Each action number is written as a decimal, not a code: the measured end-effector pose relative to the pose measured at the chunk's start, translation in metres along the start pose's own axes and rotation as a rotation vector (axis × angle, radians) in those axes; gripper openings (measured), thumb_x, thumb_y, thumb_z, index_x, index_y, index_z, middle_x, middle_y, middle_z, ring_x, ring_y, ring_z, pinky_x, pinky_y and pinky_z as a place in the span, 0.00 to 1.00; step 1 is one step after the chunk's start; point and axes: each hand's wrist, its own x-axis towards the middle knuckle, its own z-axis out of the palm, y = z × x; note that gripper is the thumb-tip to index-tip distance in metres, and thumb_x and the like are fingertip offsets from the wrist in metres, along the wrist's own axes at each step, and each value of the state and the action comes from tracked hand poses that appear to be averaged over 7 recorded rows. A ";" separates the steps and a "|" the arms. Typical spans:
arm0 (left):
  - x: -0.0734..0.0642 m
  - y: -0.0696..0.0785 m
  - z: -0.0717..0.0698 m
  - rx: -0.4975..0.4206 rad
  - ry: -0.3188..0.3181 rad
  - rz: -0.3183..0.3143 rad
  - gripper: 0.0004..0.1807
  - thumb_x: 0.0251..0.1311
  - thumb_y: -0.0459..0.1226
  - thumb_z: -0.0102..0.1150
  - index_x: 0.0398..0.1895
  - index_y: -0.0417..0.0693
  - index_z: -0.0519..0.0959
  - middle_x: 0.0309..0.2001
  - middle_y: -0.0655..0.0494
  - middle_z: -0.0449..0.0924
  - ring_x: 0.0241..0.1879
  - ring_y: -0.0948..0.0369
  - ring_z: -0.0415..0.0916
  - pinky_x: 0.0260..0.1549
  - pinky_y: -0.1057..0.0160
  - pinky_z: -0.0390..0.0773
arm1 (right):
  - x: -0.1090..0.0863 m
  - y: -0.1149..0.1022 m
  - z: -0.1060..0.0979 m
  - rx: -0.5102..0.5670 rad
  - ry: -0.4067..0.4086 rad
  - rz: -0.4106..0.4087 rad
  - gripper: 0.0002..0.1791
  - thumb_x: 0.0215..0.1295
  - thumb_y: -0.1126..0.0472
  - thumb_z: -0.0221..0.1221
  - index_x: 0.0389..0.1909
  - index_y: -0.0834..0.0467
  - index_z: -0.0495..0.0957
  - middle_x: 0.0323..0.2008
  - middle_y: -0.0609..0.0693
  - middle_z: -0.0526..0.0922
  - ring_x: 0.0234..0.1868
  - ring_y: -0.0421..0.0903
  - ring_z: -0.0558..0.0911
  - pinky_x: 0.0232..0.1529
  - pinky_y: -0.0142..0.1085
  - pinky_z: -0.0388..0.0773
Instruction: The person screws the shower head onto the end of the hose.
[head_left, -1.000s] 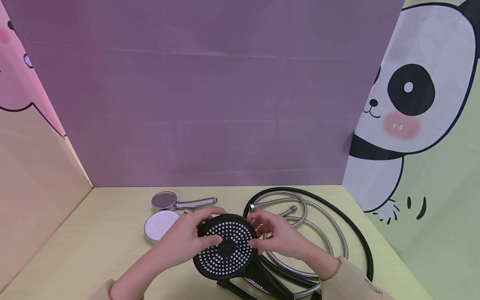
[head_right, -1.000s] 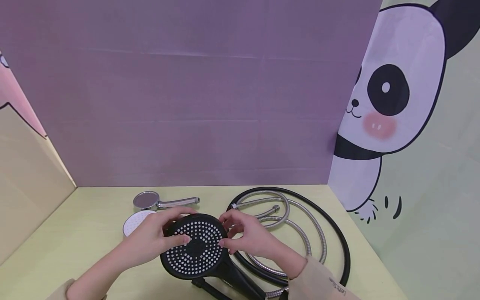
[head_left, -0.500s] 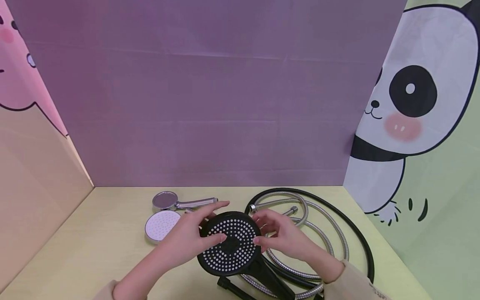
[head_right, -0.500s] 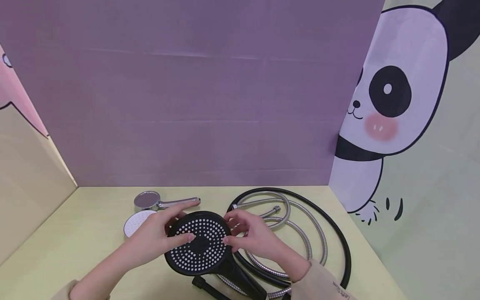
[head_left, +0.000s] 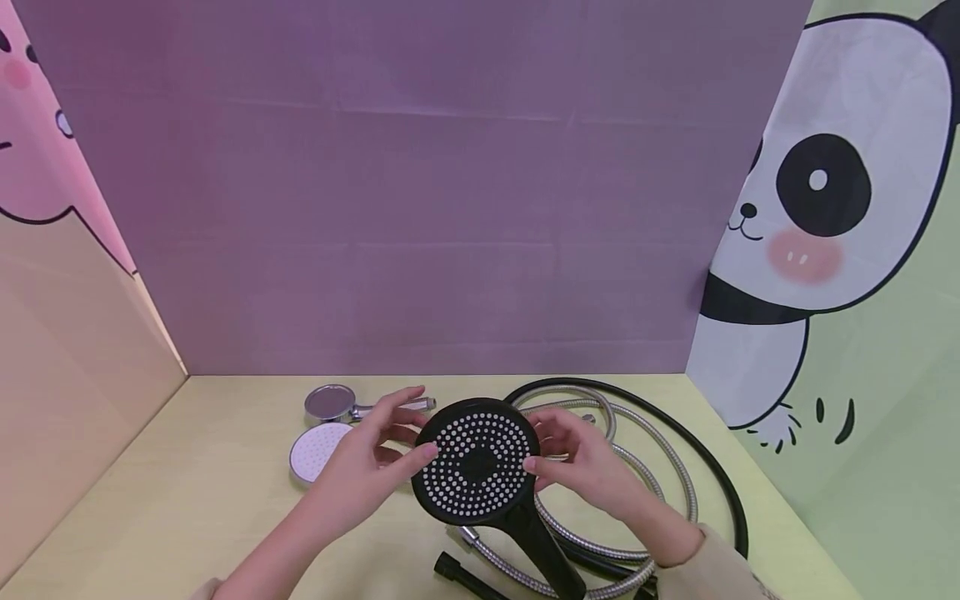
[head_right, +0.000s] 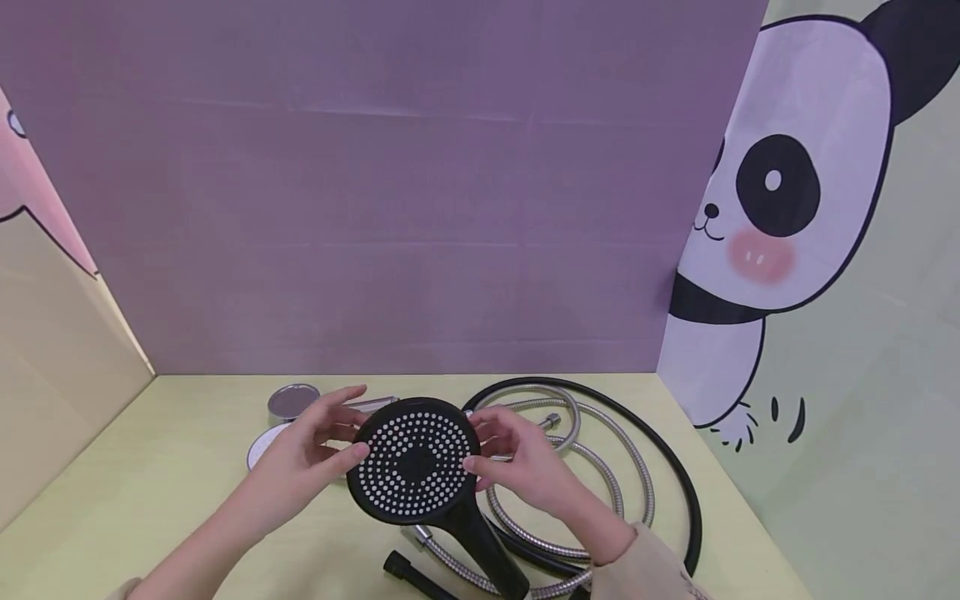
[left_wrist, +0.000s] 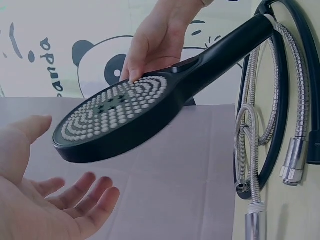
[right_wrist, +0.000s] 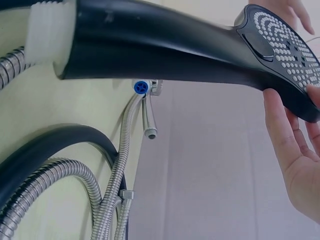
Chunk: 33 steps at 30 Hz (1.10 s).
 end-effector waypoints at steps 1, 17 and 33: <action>-0.001 0.000 0.000 -0.022 0.005 -0.001 0.34 0.58 0.40 0.63 0.67 0.51 0.61 0.50 0.51 0.76 0.46 0.59 0.76 0.41 0.67 0.80 | 0.000 -0.001 -0.001 0.003 0.013 0.000 0.22 0.57 0.70 0.62 0.53 0.66 0.68 0.42 0.65 0.77 0.36 0.44 0.83 0.29 0.45 0.85; -0.010 -0.016 0.012 -0.192 0.029 -0.088 0.33 0.62 0.34 0.58 0.68 0.45 0.56 0.54 0.44 0.73 0.53 0.48 0.73 0.47 0.68 0.78 | -0.002 -0.009 -0.017 0.061 0.211 -0.044 0.22 0.59 0.71 0.61 0.54 0.65 0.67 0.41 0.47 0.80 0.36 0.43 0.83 0.31 0.44 0.85; -0.014 -0.030 0.045 -0.343 -0.069 -0.208 0.37 0.58 0.38 0.63 0.68 0.49 0.56 0.57 0.44 0.70 0.54 0.50 0.72 0.50 0.58 0.79 | 0.007 -0.013 -0.016 0.229 0.333 -0.077 0.20 0.61 0.73 0.57 0.52 0.56 0.69 0.43 0.48 0.81 0.37 0.43 0.83 0.32 0.43 0.85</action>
